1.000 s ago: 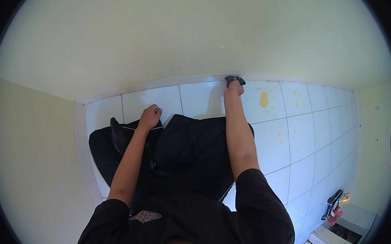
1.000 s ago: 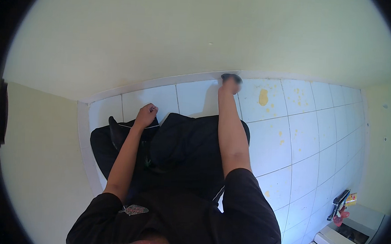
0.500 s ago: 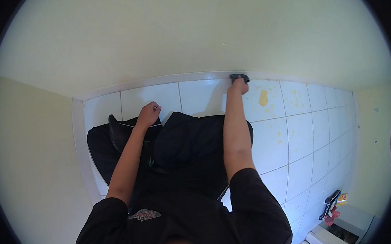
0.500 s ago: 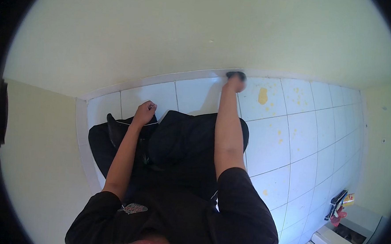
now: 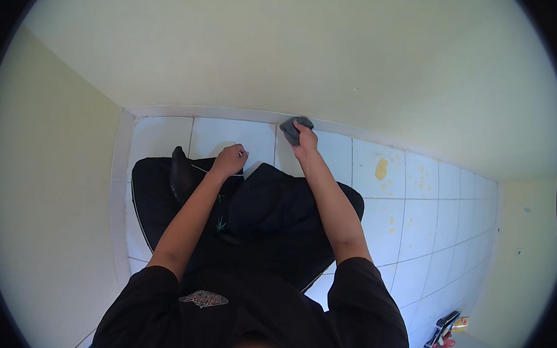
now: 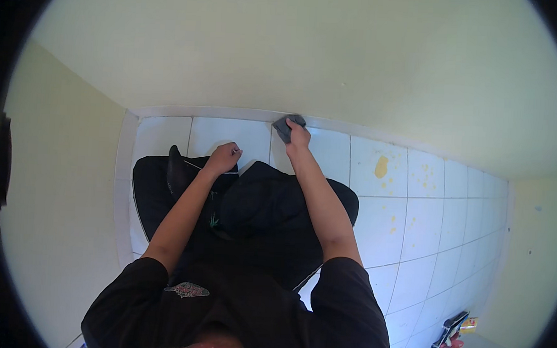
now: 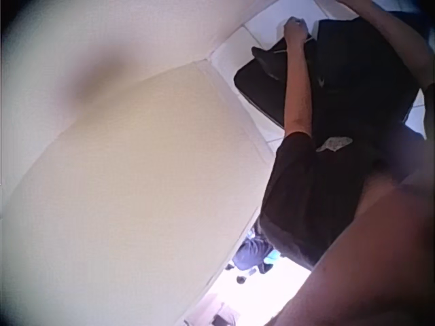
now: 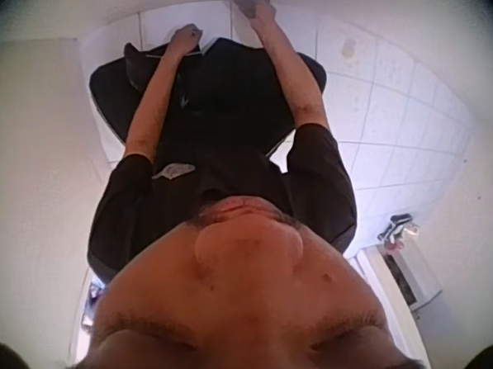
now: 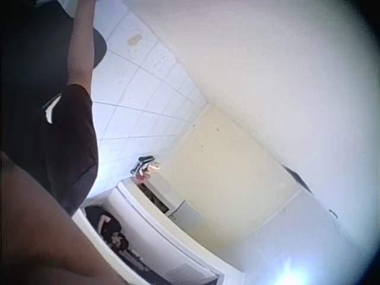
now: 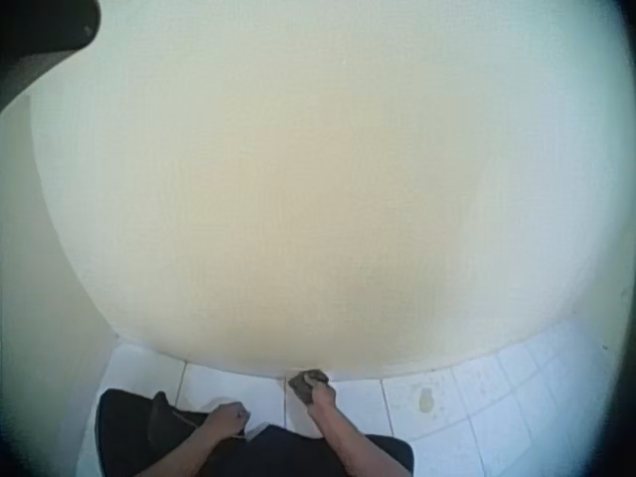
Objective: The person sands the corner of a white wall and baseboard with a piece of sandpaper while sitting on a tiled floor.
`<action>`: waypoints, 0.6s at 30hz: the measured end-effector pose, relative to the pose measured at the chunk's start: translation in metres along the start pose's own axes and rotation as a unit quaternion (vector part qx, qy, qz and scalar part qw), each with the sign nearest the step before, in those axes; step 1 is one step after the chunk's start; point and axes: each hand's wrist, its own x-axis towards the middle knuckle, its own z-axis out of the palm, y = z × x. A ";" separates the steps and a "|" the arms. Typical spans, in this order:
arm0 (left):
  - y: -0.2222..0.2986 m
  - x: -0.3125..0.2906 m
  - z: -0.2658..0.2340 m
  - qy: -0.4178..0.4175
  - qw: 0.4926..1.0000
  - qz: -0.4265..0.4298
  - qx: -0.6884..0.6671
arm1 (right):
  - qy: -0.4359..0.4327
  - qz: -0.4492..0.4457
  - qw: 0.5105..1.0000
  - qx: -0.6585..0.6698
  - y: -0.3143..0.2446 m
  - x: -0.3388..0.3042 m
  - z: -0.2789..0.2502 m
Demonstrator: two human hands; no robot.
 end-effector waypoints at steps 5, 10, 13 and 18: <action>0.005 0.002 0.000 -0.007 1.000 0.003 -0.028 | 0.047 0.083 0.994 0.050 0.006 -0.009 -0.004; 0.010 0.001 0.002 -0.015 0.999 0.004 -0.033 | 0.046 0.046 0.986 0.152 0.029 0.013 0.022; 0.014 0.003 0.005 -0.024 0.999 0.007 -0.028 | 0.108 0.016 0.976 0.188 0.041 0.025 0.035; 0.000 -0.002 0.002 -0.019 1.000 -0.006 -0.018 | 0.169 -0.042 0.982 0.073 0.059 0.010 0.051</action>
